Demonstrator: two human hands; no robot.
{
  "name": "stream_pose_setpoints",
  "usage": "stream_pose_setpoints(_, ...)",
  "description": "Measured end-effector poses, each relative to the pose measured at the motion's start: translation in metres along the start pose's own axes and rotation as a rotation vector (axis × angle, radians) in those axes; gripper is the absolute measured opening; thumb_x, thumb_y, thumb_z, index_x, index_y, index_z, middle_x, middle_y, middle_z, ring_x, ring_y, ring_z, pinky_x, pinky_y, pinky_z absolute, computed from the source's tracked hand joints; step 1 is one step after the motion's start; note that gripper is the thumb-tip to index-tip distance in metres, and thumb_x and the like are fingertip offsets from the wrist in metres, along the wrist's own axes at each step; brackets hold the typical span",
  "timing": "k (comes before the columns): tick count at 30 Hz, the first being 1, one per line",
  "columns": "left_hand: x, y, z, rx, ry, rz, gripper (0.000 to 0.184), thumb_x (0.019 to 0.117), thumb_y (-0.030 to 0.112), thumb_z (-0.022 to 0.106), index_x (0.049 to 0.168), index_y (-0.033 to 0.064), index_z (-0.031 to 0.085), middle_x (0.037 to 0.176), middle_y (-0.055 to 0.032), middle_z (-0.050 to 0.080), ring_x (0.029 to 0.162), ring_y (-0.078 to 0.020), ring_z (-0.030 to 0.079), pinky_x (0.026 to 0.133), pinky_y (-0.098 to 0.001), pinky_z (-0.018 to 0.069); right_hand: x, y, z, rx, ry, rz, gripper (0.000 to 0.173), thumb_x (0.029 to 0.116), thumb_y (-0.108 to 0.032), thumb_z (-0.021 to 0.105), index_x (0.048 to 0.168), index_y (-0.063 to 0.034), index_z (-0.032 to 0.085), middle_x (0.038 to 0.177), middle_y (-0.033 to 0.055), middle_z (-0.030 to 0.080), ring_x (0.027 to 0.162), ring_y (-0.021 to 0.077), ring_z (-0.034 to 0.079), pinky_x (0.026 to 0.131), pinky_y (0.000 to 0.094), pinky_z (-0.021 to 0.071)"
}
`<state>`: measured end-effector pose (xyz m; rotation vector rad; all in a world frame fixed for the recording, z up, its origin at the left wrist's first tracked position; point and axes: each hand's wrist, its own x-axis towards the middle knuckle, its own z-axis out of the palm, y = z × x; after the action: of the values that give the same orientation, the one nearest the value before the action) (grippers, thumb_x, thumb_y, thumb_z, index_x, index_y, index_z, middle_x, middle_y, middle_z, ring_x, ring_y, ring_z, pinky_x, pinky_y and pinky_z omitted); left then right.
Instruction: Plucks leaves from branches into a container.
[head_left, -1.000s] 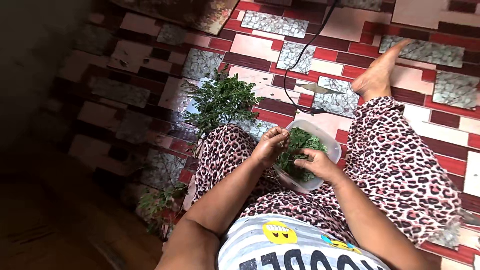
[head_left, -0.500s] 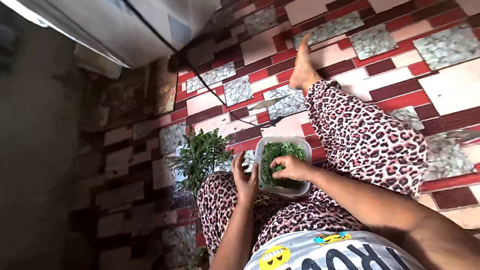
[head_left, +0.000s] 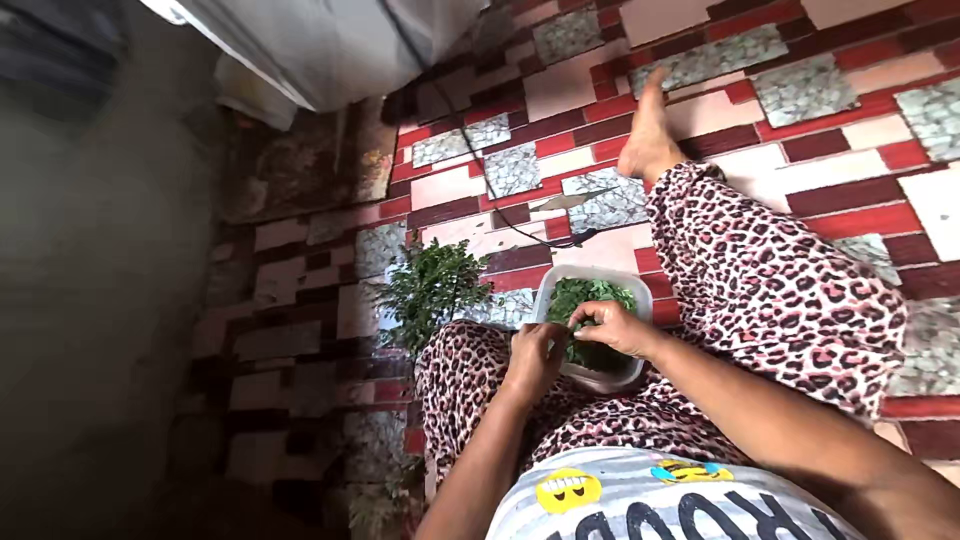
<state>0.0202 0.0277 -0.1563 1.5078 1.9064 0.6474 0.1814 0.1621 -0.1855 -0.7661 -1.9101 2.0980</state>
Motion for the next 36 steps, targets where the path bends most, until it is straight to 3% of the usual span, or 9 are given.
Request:
stream_pose_setpoints(5, -0.004, -0.001, -0.003, -0.084, -0.103, 0.034, 0.025, 0.1011, 0.021, 0.058, 0.110, 0.0046, 0.075, 0.110, -0.0094, 0.073, 0.118, -0.0284, 0.061, 0.111, -0.0545, 0.0381, -0.010, 0.002, 0.000, 0.019, 0.091, -0.056, 0.011, 0.0889, 0.001, 0.067, 0.100, 0.0002, 0.069, 0.096, 0.0024, 0.069, 0.083, 0.0065, 0.065, 0.078, 0.0256, 0.0565)
stream_pose_setpoints(11, -0.004, -0.018, -0.005, -0.472, 0.338, -0.011, 0.022, 0.1002, 0.009, 0.060, 0.112, -0.0072, 0.069, 0.106, -0.0185, 0.070, 0.098, -0.0213, 0.068, 0.091, -0.0391, 0.0568, -0.036, -0.004, -0.019, -0.330, 0.658, -0.241, 0.025, 0.1006, -0.008, 0.060, 0.121, 0.0062, 0.064, 0.115, 0.0194, 0.070, 0.098, 0.0236, 0.070, 0.090, 0.0415, 0.0567)
stream_pose_setpoints(15, 0.000, -0.043, -0.012, -1.045, 0.539, -0.205, 0.016, 0.1045, 0.006, 0.052, 0.107, -0.0032, 0.064, 0.092, -0.0072, 0.067, 0.082, -0.0129, 0.064, 0.080, -0.0317, 0.0553, -0.061, 0.015, -0.039, -0.428, 0.870, -0.092, 0.032, 0.1001, -0.005, 0.059, 0.131, 0.0053, 0.059, 0.124, 0.0237, 0.065, 0.102, 0.0304, 0.068, 0.092, 0.0457, 0.0550)
stream_pose_setpoints(18, 0.005, -0.052, -0.019, -1.340, 0.541, -0.386, 0.016, 0.1074, 0.012, 0.045, 0.106, 0.0056, 0.059, 0.084, -0.0026, 0.062, 0.073, -0.0127, 0.061, 0.068, -0.0302, 0.0544, -0.067, 0.022, -0.035, -0.425, 0.832, 0.091, 0.052, 0.0978, -0.012, 0.068, 0.144, 0.0038, 0.049, 0.133, 0.0277, 0.059, 0.107, 0.0366, 0.067, 0.094, 0.0508, 0.0547)
stream_pose_setpoints(22, 0.005, -0.050, -0.018, -1.323, 0.426, -0.429, 0.013, 0.1062, 0.010, 0.048, 0.104, 0.0035, 0.060, 0.091, -0.0075, 0.064, 0.078, -0.0171, 0.063, 0.072, -0.0345, 0.0557, -0.059, 0.031, -0.022, -0.452, 0.662, 0.171, 0.088, 0.0872, -0.017, 0.080, 0.157, -0.0022, 0.030, 0.140, 0.0300, 0.053, 0.115, 0.0423, 0.063, 0.097, 0.0581, 0.0523)
stream_pose_setpoints(26, 0.001, -0.042, -0.018, -1.279, 0.254, -0.422, 0.014, 0.1065, 0.008, 0.048, 0.102, 0.0018, 0.060, 0.087, -0.0072, 0.065, 0.075, -0.0148, 0.064, 0.070, -0.0295, 0.0557, -0.056, 0.031, -0.017, -0.516, 0.560, 0.315, 0.095, 0.0889, -0.009, 0.075, 0.164, -0.0113, 0.017, 0.137, 0.0306, 0.058, 0.124, 0.0456, 0.060, 0.105, 0.0633, 0.0465)
stream_pose_setpoints(31, 0.005, -0.044, -0.017, -1.324, 0.369, -0.394, 0.014, 0.1070, 0.008, 0.047, 0.107, 0.0009, 0.060, 0.091, -0.0085, 0.065, 0.077, -0.0162, 0.065, 0.071, -0.0311, 0.0569, -0.060, 0.020, -0.017, -0.622, 0.586, 0.365, 0.089, 0.0903, -0.004, 0.070, 0.164, -0.0098, 0.020, 0.138, 0.0308, 0.057, 0.125, 0.0478, 0.058, 0.104, 0.0654, 0.0454)
stream_pose_setpoints(34, 0.005, -0.055, -0.016, -1.311, 0.421, -0.380, 0.015, 0.1062, 0.009, 0.050, 0.112, -0.0004, 0.060, 0.091, -0.0080, 0.066, 0.076, -0.0147, 0.065, 0.069, -0.0296, 0.0563, -0.064, 0.012, -0.009, -0.810, 0.673, 0.053, 0.076, 0.0892, -0.009, 0.073, 0.155, 0.0017, 0.037, 0.145, 0.0315, 0.050, 0.132, 0.0488, 0.050, 0.110, 0.0635, 0.0410)
stream_pose_setpoints(36, 0.003, -0.059, -0.017, -1.264, 0.418, -0.355, 0.017, 0.1064, 0.010, 0.051, 0.116, -0.0001, 0.060, 0.090, -0.0060, 0.068, 0.073, -0.0117, 0.066, 0.065, -0.0269, 0.0573, -0.058, 0.008, 0.001, -0.866, 0.615, -0.115, 0.059, 0.0919, -0.011, 0.070, 0.147, 0.0008, 0.051, 0.147, 0.0282, 0.050, 0.137, 0.0460, 0.047, 0.113, 0.0610, 0.0393)
